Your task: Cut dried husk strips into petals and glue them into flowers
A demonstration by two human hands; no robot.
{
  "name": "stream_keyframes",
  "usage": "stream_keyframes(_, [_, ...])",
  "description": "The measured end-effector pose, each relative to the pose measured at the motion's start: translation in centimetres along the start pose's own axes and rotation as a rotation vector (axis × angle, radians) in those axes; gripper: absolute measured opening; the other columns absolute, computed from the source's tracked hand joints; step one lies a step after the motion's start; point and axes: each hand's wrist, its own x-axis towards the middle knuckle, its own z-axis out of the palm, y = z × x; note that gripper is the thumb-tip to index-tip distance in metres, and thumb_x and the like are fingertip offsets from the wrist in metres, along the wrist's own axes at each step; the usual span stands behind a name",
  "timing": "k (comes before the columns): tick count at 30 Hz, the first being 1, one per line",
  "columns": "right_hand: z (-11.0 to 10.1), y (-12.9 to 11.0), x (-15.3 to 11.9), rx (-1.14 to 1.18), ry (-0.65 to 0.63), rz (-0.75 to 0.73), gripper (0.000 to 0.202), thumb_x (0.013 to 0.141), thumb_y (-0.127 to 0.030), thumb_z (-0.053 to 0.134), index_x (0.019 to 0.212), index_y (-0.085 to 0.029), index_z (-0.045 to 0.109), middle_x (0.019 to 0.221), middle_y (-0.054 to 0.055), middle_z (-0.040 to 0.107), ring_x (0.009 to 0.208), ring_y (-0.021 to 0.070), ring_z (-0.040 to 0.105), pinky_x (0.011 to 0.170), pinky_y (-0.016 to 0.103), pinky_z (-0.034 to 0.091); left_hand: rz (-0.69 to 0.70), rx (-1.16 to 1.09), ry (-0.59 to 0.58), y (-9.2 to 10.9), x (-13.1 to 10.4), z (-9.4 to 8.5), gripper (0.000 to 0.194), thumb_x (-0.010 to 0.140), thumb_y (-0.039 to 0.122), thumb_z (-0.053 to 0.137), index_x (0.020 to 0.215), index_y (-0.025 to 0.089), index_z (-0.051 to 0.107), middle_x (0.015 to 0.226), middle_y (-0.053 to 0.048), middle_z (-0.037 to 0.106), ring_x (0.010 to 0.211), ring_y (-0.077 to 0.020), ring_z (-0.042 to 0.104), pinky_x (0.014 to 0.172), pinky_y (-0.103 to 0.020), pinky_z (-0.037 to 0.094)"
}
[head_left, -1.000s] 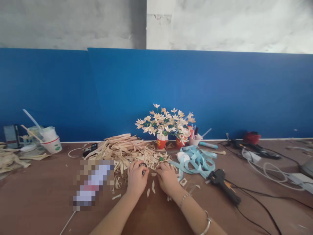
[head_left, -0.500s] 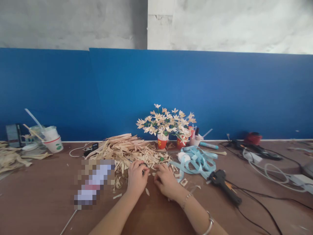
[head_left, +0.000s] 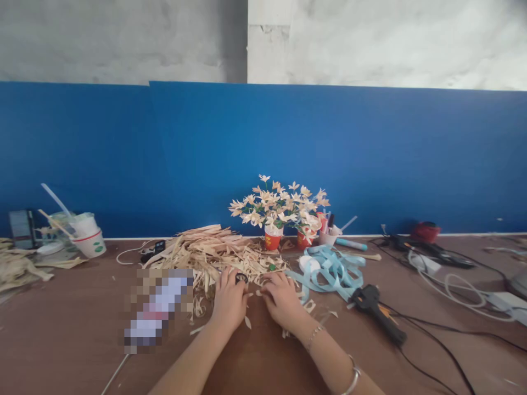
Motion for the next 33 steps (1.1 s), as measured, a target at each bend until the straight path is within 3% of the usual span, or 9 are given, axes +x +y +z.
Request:
stream_keyframes(5, [0.05, -0.11, 0.07, -0.006, 0.018, 0.003, 0.016, 0.078, -0.01, 0.053, 0.084, -0.022, 0.063, 0.109, 0.005, 0.058, 0.102, 0.0221, 0.046, 0.083, 0.035, 0.031, 0.003, -0.022, -0.005, 0.02, 0.13, 0.05, 0.014, 0.075, 0.01, 0.05, 0.072, 0.016, 0.062, 0.12, -0.012, 0.052, 0.126, -0.0327, 0.03, 0.101, -0.052, 0.026])
stream_keyframes(10, [-0.1, -0.43, 0.2, 0.005, 0.049, -0.024, 0.026, 0.077, -0.011, 0.055, 0.099, -0.025, 0.06, 0.107, 0.003, 0.058, 0.101, 0.0218, 0.047, 0.08, 0.034, 0.031, 0.079, -0.124, 0.038, 0.04, 0.14, 0.2, 0.014, 0.078, 0.013, 0.049, 0.075, 0.019, 0.061, 0.125, -0.009, 0.048, 0.128, -0.0307, 0.026, 0.101, -0.053, 0.027])
stream_keyframes(17, [-0.5, -0.49, 0.35, 0.006, 0.094, -0.067, 0.013, 0.08, -0.014, 0.054, 0.08, -0.023, 0.063, 0.101, 0.003, 0.061, 0.097, 0.0197, 0.049, 0.078, 0.032, 0.03, 0.082, -0.26, 0.027, -0.15, 0.31, 0.82, 0.014, 0.078, 0.015, 0.05, 0.073, 0.02, 0.062, 0.124, -0.007, 0.05, 0.127, -0.0294, 0.029, 0.1, -0.054, 0.029])
stream_keyframes(23, [-0.48, -0.2, 0.3, 0.117, 0.125, 0.004, 0.011, 0.081, -0.015, 0.053, 0.079, -0.022, 0.062, 0.095, 0.002, 0.062, 0.094, 0.019, 0.051, 0.078, 0.032, 0.031, 0.058, -0.323, 0.018, -0.13, 0.39, 0.57, 0.019, 0.073, 0.011, 0.051, 0.079, 0.022, 0.065, 0.123, -0.007, 0.051, 0.126, -0.0297, 0.03, 0.101, -0.053, 0.028])
stream_keyframes(33, [-0.26, -0.48, 0.35, 0.138, 0.118, 0.001, 0.009, 0.078, -0.016, 0.056, 0.078, -0.022, 0.063, 0.094, 0.002, 0.063, 0.093, 0.0193, 0.052, 0.079, 0.032, 0.034, 0.081, -0.304, 0.055, 0.32, 0.31, 0.35, 0.013, 0.073, 0.015, 0.054, 0.07, 0.022, 0.064, 0.122, -0.006, 0.054, 0.127, -0.0287, 0.03, 0.1, -0.051, 0.03])
